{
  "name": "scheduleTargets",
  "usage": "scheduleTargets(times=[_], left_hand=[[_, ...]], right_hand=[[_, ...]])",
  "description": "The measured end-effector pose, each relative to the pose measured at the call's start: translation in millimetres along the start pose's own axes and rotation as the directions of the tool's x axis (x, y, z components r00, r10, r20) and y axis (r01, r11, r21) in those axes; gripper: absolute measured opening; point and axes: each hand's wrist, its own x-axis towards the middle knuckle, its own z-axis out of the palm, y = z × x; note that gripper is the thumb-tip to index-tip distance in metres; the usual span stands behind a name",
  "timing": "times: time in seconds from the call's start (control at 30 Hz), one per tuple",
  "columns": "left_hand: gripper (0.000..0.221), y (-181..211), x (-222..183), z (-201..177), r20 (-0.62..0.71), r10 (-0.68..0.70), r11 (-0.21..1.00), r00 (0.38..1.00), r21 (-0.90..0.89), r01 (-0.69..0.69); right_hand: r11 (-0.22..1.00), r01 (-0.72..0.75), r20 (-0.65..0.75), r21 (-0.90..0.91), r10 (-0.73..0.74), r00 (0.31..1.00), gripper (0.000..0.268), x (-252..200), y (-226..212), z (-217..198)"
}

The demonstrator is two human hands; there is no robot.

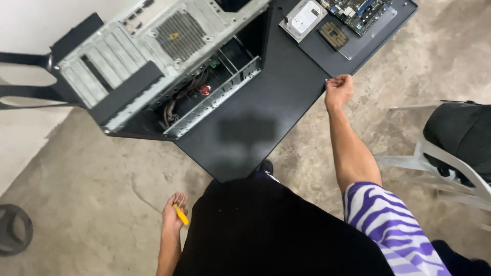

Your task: Reinstalling a motherboard and other internal components into a computer case using a screwdriver.

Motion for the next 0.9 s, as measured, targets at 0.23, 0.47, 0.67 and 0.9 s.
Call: scheduleTargets(times=[0.23,0.47,0.67,0.9], left_hand=[[0.027,-60.1,-42.1,1.9,-0.099,-0.128,0.989,0.987,-0.088,0.119],[0.036,-70.8,-46.1,15.6,-0.042,-0.122,0.984,0.992,-0.139,0.115],[0.035,-39.6,-66.2,21.7,-0.089,-0.072,0.994,0.993,-0.084,0.065],[0.026,14.7,41.1,12.4,0.082,0.175,0.981,0.981,-0.104,-0.166]], right_hand=[[0.993,0.115,0.031,-0.022,-0.114,0.993,0.024,-2.1,-1.2,5.1],[0.991,0.131,0.074,0.008,-0.131,0.989,0.029,-2.3,-3.4,0.7],[0.996,0.081,0.056,0.028,-0.083,0.995,0.036,-10.9,-6.0,-1.6],[0.999,0.035,-0.091,-0.003,-0.035,0.995,0.035,-123.6,28.5,-16.0]])
